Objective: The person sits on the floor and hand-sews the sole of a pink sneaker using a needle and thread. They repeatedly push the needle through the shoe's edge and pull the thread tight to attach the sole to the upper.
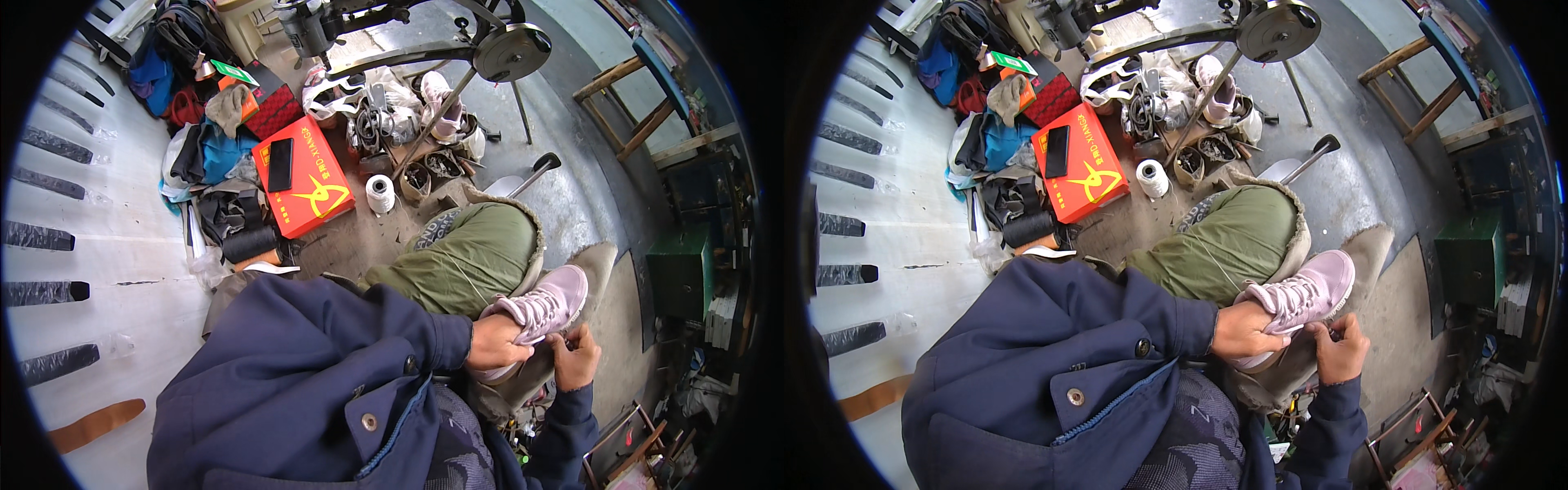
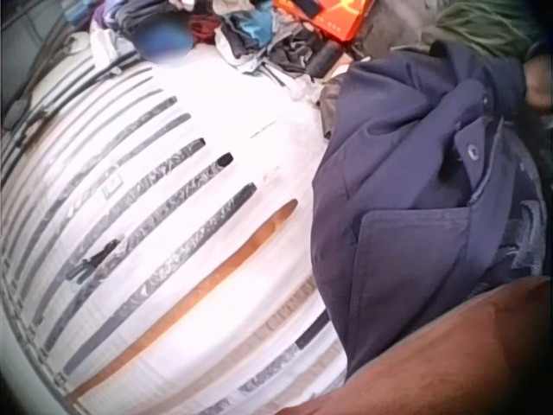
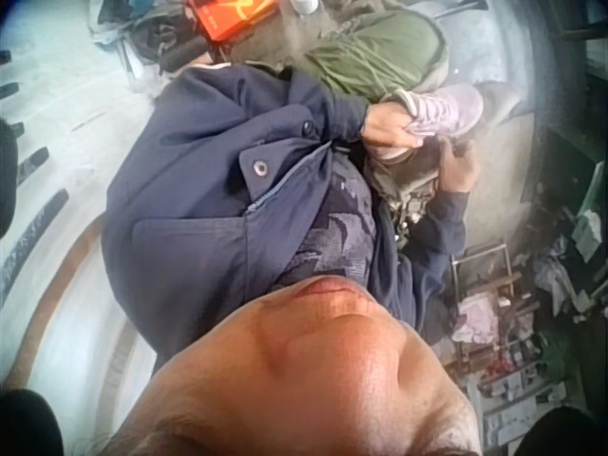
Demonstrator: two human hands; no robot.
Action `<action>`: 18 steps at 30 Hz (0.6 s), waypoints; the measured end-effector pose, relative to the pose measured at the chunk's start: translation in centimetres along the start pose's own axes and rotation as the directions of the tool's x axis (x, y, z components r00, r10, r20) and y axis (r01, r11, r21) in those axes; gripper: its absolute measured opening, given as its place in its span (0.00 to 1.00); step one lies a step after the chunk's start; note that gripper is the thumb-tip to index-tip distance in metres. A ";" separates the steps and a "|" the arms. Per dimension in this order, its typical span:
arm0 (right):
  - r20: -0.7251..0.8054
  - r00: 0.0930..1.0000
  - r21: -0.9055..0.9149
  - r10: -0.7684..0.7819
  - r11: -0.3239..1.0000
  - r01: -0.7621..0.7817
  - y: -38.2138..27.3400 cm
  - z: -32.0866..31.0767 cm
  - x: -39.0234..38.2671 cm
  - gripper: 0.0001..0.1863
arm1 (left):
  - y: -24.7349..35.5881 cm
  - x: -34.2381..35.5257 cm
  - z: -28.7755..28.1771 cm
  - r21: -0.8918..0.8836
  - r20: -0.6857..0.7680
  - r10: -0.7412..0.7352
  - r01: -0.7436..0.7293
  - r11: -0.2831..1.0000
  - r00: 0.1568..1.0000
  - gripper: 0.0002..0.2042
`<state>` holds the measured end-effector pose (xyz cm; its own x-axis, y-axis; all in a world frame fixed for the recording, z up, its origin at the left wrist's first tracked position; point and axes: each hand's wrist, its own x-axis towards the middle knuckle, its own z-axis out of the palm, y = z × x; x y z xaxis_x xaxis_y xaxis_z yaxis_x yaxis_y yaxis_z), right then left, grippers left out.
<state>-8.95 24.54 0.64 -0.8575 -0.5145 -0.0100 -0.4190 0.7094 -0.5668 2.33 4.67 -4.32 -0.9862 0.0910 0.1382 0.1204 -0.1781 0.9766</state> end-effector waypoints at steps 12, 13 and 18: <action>0.046 0.947 0.125 0.317 0.939 -0.320 4.7 -2.8 -4.4 0.17 | -0.2 -0.3 -0.7 -0.195 0.011 -0.215 0.213 0.957 0.977 0.34; 0.060 0.966 0.394 0.250 0.884 -0.253 4.5 -3.0 -4.9 0.19 | -0.3 -0.3 -0.8 -0.215 0.003 -0.212 0.208 0.954 0.977 0.34; 0.172 0.978 0.932 0.118 0.303 -0.200 1.3 -1.1 -5.5 0.33 | -0.5 0.1 -1.3 -0.137 -0.002 -0.413 0.409 0.902 0.911 0.30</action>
<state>-5.06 28.83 0.82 -0.8368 -0.5023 -0.2178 0.3227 -0.1311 -0.9374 2.01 3.48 -5.02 -0.9480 0.1545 -0.2783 -0.3106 -0.2576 0.9150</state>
